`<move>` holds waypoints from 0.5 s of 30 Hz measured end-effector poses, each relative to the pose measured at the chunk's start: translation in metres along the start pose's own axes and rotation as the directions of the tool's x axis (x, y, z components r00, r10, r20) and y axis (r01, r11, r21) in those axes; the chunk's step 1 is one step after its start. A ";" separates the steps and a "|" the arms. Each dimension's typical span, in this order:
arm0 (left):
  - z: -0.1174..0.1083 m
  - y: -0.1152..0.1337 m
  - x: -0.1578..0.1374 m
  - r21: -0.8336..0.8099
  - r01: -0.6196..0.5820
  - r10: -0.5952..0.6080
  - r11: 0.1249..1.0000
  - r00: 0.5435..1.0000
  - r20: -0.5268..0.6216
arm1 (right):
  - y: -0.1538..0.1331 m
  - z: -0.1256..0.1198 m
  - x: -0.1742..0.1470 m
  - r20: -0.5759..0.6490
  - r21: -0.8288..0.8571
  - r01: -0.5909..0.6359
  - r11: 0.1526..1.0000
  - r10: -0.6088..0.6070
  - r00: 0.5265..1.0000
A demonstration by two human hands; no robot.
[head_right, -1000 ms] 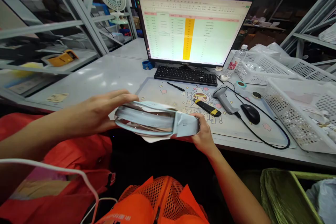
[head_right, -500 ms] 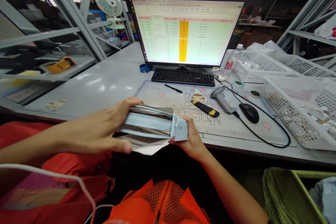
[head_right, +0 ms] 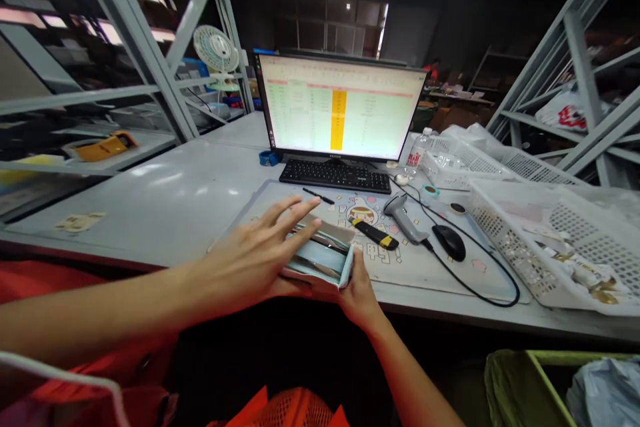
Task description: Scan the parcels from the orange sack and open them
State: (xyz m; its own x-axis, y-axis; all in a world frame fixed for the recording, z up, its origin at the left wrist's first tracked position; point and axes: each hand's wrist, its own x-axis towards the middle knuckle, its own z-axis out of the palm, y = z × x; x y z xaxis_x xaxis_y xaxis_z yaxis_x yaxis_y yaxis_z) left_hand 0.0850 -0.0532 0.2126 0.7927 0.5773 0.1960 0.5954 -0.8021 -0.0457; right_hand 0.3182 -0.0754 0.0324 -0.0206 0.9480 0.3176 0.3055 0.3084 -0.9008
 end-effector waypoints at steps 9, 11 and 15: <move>0.017 -0.010 -0.006 -0.061 -0.179 0.173 0.982 0.981 -0.091 | 0.011 -0.006 -0.001 -0.018 -0.021 0.000 1.000 -0.001 1.000; 0.018 -0.012 -0.008 -0.088 -0.177 0.176 0.980 0.984 -0.023 | 0.011 -0.003 -0.001 -0.023 -0.076 0.017 0.997 -0.019 1.000; 0.019 -0.021 -0.008 -0.163 -0.149 0.156 0.975 0.987 0.034 | 0.007 -0.004 0.002 -0.021 -0.208 0.104 0.973 -0.111 0.994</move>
State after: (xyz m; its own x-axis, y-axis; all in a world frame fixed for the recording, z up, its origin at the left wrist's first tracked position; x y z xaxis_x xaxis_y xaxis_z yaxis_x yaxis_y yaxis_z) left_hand 0.0685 -0.0384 0.1933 0.8800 0.4496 0.1530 0.4413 -0.8932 0.0863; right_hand 0.3245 -0.0720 0.0277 -0.0342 0.9060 0.4218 0.4931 0.3824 -0.7814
